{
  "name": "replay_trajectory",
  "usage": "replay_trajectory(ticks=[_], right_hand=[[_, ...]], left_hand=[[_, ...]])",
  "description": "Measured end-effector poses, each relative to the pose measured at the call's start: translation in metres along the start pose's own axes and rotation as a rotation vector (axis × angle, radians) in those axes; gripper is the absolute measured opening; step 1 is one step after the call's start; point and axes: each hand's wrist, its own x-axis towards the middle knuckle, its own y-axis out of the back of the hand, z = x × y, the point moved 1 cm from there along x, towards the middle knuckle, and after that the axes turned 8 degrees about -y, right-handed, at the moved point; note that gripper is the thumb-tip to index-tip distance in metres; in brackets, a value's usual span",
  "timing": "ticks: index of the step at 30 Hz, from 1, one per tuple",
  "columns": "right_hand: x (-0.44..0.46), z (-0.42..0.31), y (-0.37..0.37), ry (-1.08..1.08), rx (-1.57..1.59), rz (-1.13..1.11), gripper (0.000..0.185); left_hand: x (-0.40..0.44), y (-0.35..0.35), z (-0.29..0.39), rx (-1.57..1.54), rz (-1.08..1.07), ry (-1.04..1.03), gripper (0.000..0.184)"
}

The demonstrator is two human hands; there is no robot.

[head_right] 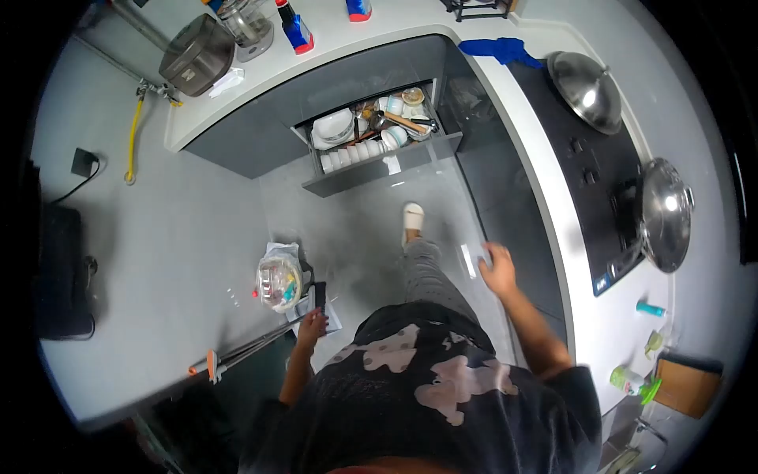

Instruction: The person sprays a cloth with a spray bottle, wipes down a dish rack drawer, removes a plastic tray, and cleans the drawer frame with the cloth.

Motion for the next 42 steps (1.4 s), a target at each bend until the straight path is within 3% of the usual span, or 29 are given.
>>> replay_trajectory(ticks=[3,5,7,9,12,14,17,25,26,27,30,33,42], right_hand=[[0.165,-0.083,-0.032,0.324,-0.122,-0.081,0.042],[0.282,-0.137,-0.069,0.413,-0.183,-0.125,0.048],[0.395,-0.18,-0.112,0.462,-0.231,-0.089,0.054],[0.487,-0.22,-0.148,0.355,-0.42,-0.105,0.061],[0.581,-0.246,-0.196,0.358,-0.449,-0.091,0.067],[0.62,-0.245,-0.22,0.44,-0.488,0.102,0.064],[0.651,-0.242,-0.237,0.422,-0.571,0.012,0.068],[0.679,-0.239,-0.257,0.32,-0.613,-0.067,0.059],[0.679,-0.238,-0.259,0.392,-0.561,0.037,0.058],[0.675,-0.236,-0.262,0.459,-0.511,0.135,0.058],[0.661,-0.242,-0.258,0.402,-0.471,0.099,0.063],[0.645,-0.232,-0.256,0.47,-0.414,0.17,0.065],[0.536,-0.2,-0.226,0.4,-0.414,0.01,0.075]], left_hand=[[0.001,-0.005,0.015,-0.034,0.103,0.087,0.042],[0.016,0.003,-0.004,-0.135,0.126,0.165,0.041],[0.014,-0.002,0.015,-0.173,0.229,0.2,0.041],[0.015,-0.004,0.043,-0.153,0.254,0.308,0.04],[0.022,-0.01,0.127,-0.189,0.272,0.368,0.04],[0.034,-0.015,0.163,-0.187,0.321,0.378,0.04],[0.046,-0.019,0.181,-0.252,0.409,0.421,0.039],[0.11,0.01,0.205,-0.052,0.148,0.399,0.039],[0.124,0.02,0.204,-0.098,0.157,0.387,0.039],[0.135,0.028,0.203,-0.143,0.163,0.382,0.039],[0.172,0.032,0.248,0.048,0.21,0.374,0.038],[0.192,0.032,0.259,0.036,0.116,0.304,0.037],[0.243,0.026,0.26,0.081,-0.076,0.112,0.036]])
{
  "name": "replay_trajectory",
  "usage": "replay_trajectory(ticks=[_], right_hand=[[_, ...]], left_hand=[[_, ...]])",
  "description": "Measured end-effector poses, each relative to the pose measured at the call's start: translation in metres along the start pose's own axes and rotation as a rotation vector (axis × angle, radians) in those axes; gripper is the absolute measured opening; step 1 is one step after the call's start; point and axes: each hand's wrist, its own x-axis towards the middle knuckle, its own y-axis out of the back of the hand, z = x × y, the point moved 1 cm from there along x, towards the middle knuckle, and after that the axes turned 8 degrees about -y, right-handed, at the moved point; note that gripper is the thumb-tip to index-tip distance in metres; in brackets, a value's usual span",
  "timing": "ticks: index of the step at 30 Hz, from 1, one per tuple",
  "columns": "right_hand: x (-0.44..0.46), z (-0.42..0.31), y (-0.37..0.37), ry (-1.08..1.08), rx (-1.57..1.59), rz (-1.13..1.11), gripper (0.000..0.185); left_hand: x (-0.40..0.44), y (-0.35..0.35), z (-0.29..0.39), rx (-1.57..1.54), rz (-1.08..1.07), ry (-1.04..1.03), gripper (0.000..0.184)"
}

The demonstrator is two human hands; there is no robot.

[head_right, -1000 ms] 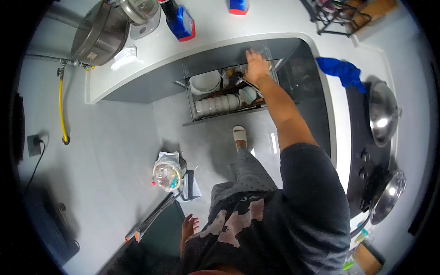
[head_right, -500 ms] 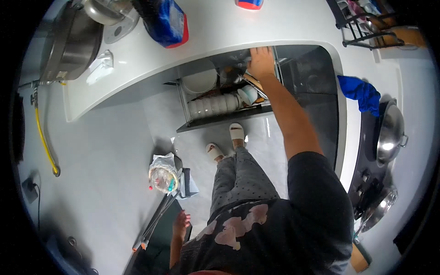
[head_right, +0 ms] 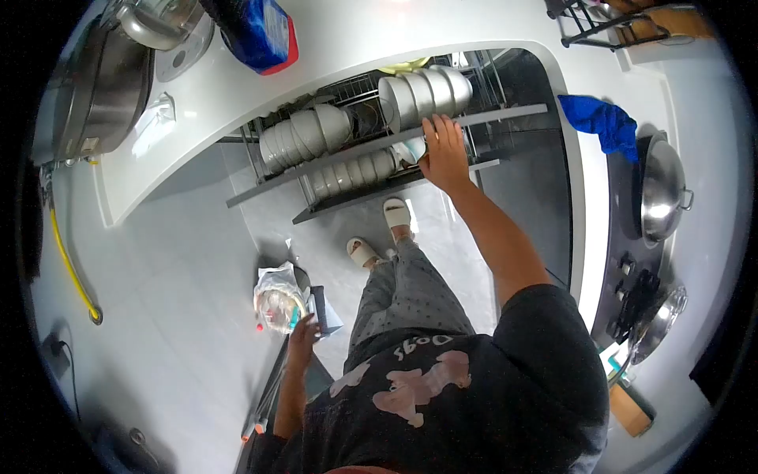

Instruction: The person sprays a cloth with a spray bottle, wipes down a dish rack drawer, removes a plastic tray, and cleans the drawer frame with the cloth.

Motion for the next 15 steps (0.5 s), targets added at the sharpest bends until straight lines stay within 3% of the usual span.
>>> replay_trajectory(ticks=[9,15], right_hand=[[-0.102,0.006,0.017,-0.021,-0.061,-0.18,0.08],[-0.13,0.007,0.03,0.007,-0.058,-0.241,0.077]], left_hand=[[0.094,-0.054,0.094,-0.001,-0.219,-0.215,0.037],[0.121,-0.095,0.097,0.04,-0.345,-0.226,0.041]])
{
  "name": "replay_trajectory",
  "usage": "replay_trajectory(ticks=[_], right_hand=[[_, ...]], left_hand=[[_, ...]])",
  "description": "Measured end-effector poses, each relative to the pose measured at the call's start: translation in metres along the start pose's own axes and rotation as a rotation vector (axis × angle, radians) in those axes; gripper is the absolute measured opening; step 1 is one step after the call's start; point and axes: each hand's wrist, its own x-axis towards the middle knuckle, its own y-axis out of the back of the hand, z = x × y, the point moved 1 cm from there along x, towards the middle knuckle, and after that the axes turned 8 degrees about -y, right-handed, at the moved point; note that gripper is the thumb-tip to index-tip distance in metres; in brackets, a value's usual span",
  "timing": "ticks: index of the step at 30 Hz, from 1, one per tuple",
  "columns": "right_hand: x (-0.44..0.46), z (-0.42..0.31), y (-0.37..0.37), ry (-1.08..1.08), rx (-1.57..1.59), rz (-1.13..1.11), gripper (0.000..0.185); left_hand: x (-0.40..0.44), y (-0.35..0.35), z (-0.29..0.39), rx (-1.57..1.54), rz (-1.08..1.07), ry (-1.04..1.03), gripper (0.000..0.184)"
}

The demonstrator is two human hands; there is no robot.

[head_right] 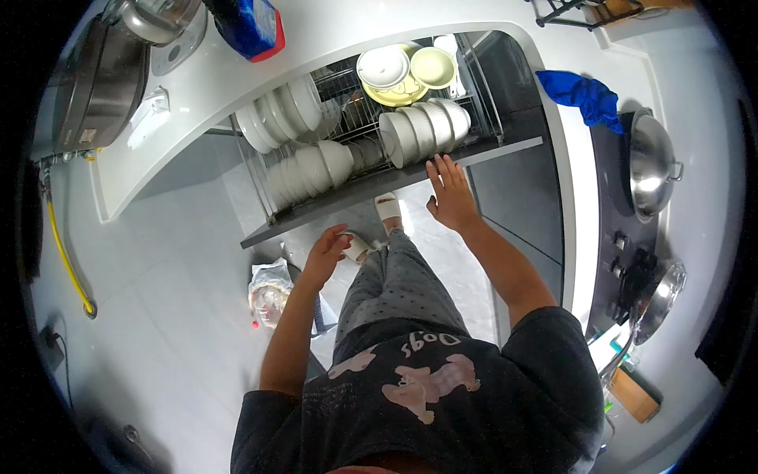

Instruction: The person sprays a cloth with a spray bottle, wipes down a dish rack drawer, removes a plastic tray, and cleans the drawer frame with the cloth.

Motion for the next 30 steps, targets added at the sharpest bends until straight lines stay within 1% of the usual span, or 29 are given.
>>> replay_trajectory(ticks=[2,4,5,6,7,8,9,10,12,14,15,16,17,18,20,21,22,24,25,27,29,30], right_hand=[[0.001,0.002,0.004,-0.009,0.011,-0.006,0.075],[0.01,0.008,0.008,0.011,0.098,0.007,0.064],[0.026,0.015,0.013,-0.069,0.12,0.032,0.052],[0.049,0.024,0.016,-0.151,0.114,0.107,0.05],[0.076,0.032,0.018,-0.234,0.11,0.181,0.047],[0.104,0.039,0.023,-0.229,0.045,0.225,0.045],[0.131,0.043,0.027,-0.271,-0.01,0.148,0.046],[0.154,0.053,0.019,-0.249,-0.16,0.168,0.044],[0.194,0.067,0.001,-0.278,-0.311,0.089,0.038],[0.219,0.077,-0.018,-0.278,-0.352,0.127,0.028],[0.227,0.085,-0.027,-0.276,-0.346,0.121,0.028],[0.233,0.09,-0.032,-0.231,-0.423,0.095,0.024],[0.236,0.092,-0.035,-0.186,-0.501,0.068,0.022],[0.237,0.094,-0.038,-0.186,-0.5,0.059,0.022],[0.235,0.097,-0.035,-0.027,-0.587,0.06,0.023],[0.232,0.099,-0.03,-0.014,-0.601,0.074,0.022],[0.227,0.102,-0.021,-0.018,-0.601,0.061,0.022],[0.213,0.105,0.003,0.052,-0.5,0.068,0.02],[0.201,0.099,0.026,0.047,-0.493,0.05,0.017],[0.168,0.095,0.065,0.056,-0.411,0.115,0.01],[0.127,0.087,0.107,0.064,-0.331,0.215,0.012],[0.103,0.082,0.126,0.068,-0.291,0.281,0.015]], left_hand=[[-0.001,-0.006,-0.012,0.02,-0.004,-0.014,0.04],[-0.008,-0.01,-0.018,0.042,-0.006,-0.03,0.039],[-0.016,-0.013,-0.016,-0.018,-0.014,0.003,0.039],[-0.024,-0.015,-0.017,-0.076,-0.021,0.041,0.039],[-0.027,-0.016,-0.024,-0.049,-0.007,0.037,0.039],[-0.029,-0.018,-0.03,-0.046,-0.003,0.039,0.039],[-0.03,-0.022,-0.034,-0.072,-0.019,0.047,0.039],[-0.026,-0.027,-0.036,-0.098,-0.034,0.055,0.04],[-0.017,-0.042,-0.027,-0.124,-0.033,0.068,0.04],[-0.005,-0.056,-0.014,-0.127,-0.053,0.085,0.041],[0.004,-0.061,-0.018,-0.175,-0.069,0.012,0.043],[0.014,-0.066,-0.021,-0.174,-0.066,0.021,0.043],[0.026,-0.07,-0.022,-0.15,-0.08,0.026,0.044],[0.036,-0.071,-0.023,-0.129,-0.097,0.031,0.044],[0.055,-0.071,-0.019,-0.105,-0.068,0.008,0.043],[0.063,-0.071,-0.015,-0.08,-0.035,-0.023,0.042],[0.068,-0.071,-0.012,-0.082,-0.042,-0.012,0.042],[0.077,-0.068,-0.002,-0.177,-0.043,0.003,0.039],[0.075,-0.068,0.018,-0.052,-0.059,-0.008,0.039],[0.083,-0.064,0.005,-0.036,-0.092,-0.019,0.039],[0.087,-0.062,0.002,-0.022,-0.135,-0.031,0.04],[0.089,-0.062,0.005,-0.043,-0.119,-0.03,0.041]])
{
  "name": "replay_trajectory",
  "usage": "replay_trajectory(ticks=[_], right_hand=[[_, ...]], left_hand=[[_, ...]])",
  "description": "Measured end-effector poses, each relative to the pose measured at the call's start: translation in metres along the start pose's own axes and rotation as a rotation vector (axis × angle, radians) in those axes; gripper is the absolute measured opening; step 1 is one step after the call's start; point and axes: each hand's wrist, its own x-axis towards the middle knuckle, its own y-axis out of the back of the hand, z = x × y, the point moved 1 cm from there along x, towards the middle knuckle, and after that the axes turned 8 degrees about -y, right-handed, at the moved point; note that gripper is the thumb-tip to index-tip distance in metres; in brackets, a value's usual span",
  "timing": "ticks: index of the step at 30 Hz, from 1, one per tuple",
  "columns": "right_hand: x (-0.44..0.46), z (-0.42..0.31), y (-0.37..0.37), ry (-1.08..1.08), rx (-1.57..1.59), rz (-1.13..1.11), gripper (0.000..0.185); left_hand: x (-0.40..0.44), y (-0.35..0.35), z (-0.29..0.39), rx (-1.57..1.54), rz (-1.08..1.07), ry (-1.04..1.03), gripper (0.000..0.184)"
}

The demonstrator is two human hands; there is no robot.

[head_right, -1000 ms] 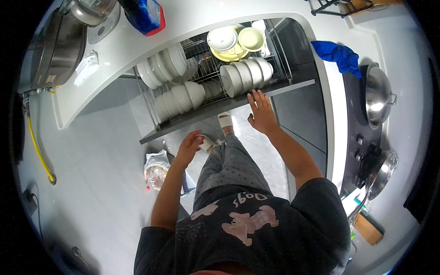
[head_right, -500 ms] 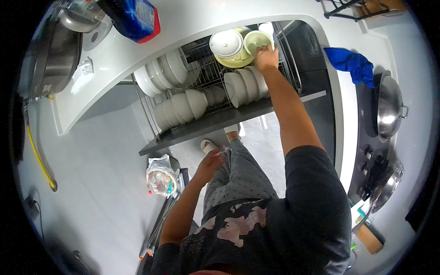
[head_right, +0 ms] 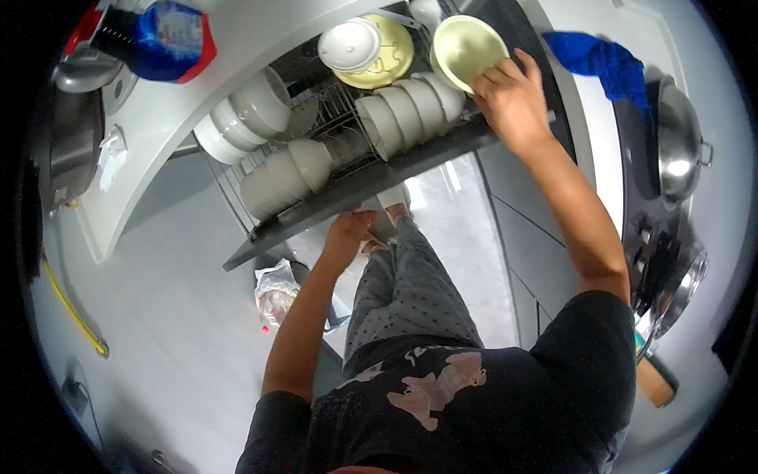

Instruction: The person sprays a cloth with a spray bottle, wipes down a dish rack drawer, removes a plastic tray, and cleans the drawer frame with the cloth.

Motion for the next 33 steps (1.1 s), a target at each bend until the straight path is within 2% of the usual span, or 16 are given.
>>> replay_trajectory(ticks=[2,6,13,16,21,26,33], right_hand=[[-0.037,-0.008,0.051,-0.1,0.042,-0.04,0.024],[-0.123,-0.033,0.088,-0.222,0.044,-0.048,0.027],[-0.241,-0.105,0.025,-0.402,0.28,-0.275,0.021],[-0.266,-0.128,-0.004,-0.435,0.319,-0.331,0.02],[-0.277,-0.132,-0.045,-0.434,0.334,-0.364,0.021],[-0.244,-0.121,-0.089,-0.371,0.328,-0.367,0.019],[-0.181,-0.098,-0.152,-0.242,0.319,-0.35,0.015]], left_hand=[[0.006,0.002,0.005,-0.014,-0.009,0.008,0.042],[0.018,0.016,0.018,0.059,0.06,0.002,0.049],[0.048,0.057,0.045,0.15,0.086,-0.053,0.049],[0.059,0.074,0.052,0.242,0.063,-0.157,0.048],[0.074,0.087,0.056,0.385,0.101,-0.266,0.046],[0.092,0.097,0.064,0.521,0.145,-0.331,0.044],[0.115,0.111,0.065,0.487,0.259,-0.352,0.047]])
